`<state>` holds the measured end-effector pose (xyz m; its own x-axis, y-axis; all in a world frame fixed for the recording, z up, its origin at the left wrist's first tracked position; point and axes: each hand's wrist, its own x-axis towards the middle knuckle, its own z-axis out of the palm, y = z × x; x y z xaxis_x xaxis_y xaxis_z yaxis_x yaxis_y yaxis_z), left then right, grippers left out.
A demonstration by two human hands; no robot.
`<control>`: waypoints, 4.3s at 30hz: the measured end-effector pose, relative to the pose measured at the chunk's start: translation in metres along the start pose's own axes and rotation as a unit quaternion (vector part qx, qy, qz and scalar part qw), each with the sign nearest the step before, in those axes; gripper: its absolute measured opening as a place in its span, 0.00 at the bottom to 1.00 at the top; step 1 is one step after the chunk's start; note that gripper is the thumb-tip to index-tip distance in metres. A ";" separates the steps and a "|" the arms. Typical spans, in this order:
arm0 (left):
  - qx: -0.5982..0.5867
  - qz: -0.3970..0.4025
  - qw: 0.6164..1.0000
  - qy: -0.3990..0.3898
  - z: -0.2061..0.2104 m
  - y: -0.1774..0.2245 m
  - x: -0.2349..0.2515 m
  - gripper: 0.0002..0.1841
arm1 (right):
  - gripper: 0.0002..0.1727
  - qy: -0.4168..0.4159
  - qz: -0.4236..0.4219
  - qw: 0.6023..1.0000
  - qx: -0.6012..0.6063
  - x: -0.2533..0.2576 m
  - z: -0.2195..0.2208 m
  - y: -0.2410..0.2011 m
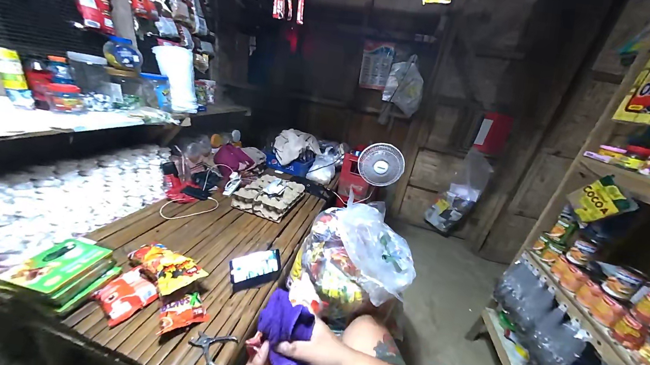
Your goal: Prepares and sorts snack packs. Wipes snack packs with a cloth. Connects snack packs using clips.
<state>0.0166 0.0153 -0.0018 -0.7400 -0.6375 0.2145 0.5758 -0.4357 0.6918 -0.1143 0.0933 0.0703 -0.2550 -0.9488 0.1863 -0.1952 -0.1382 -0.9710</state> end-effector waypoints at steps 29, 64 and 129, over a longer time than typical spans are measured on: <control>0.032 0.055 0.997 0.044 -0.006 0.006 -0.001 0.25 | 0.27 0.009 -0.229 0.898 -0.376 0.007 -0.015 0.040; -0.224 -0.023 0.933 0.279 -0.058 0.004 0.042 0.26 | 0.40 0.270 -0.024 0.929 -0.253 0.029 -0.180 0.000; 0.132 -0.129 0.927 0.327 -0.108 0.004 0.055 0.25 | 0.16 -0.104 0.432 0.891 0.092 0.087 -0.015 0.115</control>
<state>0.0163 -0.0904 -0.0618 -0.4226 -0.8203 -0.3853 0.2402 -0.5113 0.8252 -0.1734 -0.0012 -0.0232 -0.0504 -0.7525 -0.6567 0.1519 0.6441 -0.7497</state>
